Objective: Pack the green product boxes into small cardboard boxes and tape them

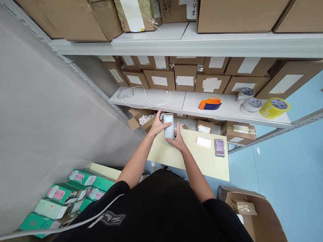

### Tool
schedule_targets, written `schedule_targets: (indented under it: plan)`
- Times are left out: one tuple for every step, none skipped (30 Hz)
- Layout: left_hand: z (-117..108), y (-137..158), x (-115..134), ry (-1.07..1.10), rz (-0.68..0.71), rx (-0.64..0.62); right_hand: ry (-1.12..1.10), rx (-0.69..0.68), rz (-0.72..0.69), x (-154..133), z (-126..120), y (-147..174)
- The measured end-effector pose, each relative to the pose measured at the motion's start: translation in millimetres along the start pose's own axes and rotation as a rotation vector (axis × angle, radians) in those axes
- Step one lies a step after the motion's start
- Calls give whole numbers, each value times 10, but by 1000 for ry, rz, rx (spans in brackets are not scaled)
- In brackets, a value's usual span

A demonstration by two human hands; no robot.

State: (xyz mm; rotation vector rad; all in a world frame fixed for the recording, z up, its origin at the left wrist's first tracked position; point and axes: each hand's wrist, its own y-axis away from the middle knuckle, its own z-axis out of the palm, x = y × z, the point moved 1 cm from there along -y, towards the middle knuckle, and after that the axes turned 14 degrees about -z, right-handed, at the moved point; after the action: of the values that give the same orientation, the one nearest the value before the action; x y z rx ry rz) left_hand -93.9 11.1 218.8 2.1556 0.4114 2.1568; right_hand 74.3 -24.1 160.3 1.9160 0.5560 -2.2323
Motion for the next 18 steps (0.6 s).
schedule_targets:
  plan:
    - [2,-20,-16,8,-24,-26,-9,3,11,22,-14,-7]
    - [9,-36,-32,15,-42,-48,2,17,24,41,-31,-15]
    - [21,-47,-46,5,-49,-52,34,41,36,57,-48,-23]
    - [37,-54,-55,-31,-42,-24,85,68,45,71,-64,-30]
    - [57,-57,-59,-98,-23,34,147,96,47,85,-74,-36]
    - [79,-59,-59,-190,1,116,213,118,43,100,-78,-40]
    - [103,-60,-55,-296,20,205,277,138,36,120,-78,-41]
    - [128,-64,-50,-403,26,283,336,156,28,146,-74,-39]
    - [152,-72,-47,-498,19,340,385,171,22,180,-70,-35]
    - [172,-87,-47,-574,3,373,420,176,17,225,-70,-29]
    - [186,-107,-53,-628,-12,386,441,169,11,280,-77,-23]
    - [192,-133,-66,-664,-22,387,449,143,-1,346,-96,-17]
    - [190,-163,-86,-683,-24,382,447,106,-14,423,-129,-12]
    - [179,-194,-115,-688,-20,375,439,68,-23,512,-176,-9]
    - [163,-224,-152,-681,-13,368,428,44,-17,612,-238,-7]
    - [142,-252,-197,-665,-6,362,419,42,11,724,-311,-5]
    - [121,-277,-249,-644,-2,353,413,69,71,844,-390,-3]
    - [102,-296,-306,-622,2,344,408,117,159,971,-467,1]
